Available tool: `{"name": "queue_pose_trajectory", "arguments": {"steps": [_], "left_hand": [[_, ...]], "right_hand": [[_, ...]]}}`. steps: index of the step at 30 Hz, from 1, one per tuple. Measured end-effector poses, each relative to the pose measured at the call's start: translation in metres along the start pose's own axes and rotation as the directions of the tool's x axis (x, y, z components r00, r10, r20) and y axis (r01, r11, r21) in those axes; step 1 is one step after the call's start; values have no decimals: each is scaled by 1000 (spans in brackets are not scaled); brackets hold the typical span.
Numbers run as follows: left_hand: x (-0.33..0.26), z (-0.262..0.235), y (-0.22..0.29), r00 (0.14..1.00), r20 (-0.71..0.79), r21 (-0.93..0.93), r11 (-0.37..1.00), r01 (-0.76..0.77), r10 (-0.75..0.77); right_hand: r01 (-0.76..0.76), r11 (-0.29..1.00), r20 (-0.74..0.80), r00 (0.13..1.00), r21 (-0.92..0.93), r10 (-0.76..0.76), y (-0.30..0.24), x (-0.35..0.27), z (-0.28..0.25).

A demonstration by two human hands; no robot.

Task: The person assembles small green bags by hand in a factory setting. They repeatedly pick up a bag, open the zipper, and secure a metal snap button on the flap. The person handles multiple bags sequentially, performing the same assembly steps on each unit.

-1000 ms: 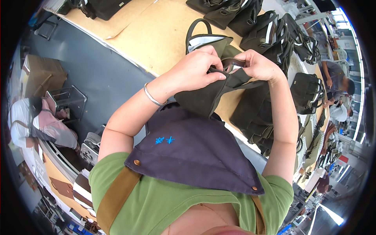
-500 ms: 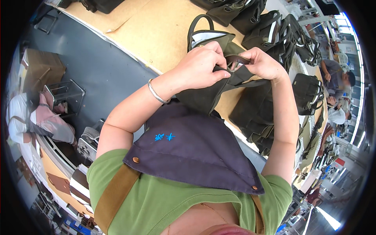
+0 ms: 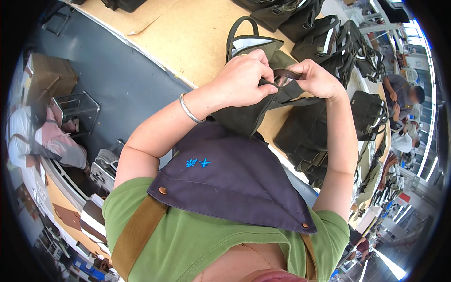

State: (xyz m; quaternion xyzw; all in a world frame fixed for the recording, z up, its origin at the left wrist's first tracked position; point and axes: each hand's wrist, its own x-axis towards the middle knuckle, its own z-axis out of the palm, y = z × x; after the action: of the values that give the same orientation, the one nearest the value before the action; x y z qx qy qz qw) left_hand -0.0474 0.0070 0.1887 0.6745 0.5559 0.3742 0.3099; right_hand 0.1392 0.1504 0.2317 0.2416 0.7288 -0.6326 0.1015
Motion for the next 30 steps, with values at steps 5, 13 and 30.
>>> {"name": "queue_pose_trajectory", "arguments": {"steps": [5,13,30], "left_hand": [[-1,2,-2,1000,-21,-7,1000,-20,20],[-2,3,-1,999,-41,-9,1000,-21,20],[-3,4,7,997,-65,47,998,42,-39]], "right_hand": [[-8,1000,-26,1000,26,9,10,0,-1],[-15,999,-56,998,29,16,11,-3,2],[-84,976,-133,985,199,112,1,-11,5]]}}
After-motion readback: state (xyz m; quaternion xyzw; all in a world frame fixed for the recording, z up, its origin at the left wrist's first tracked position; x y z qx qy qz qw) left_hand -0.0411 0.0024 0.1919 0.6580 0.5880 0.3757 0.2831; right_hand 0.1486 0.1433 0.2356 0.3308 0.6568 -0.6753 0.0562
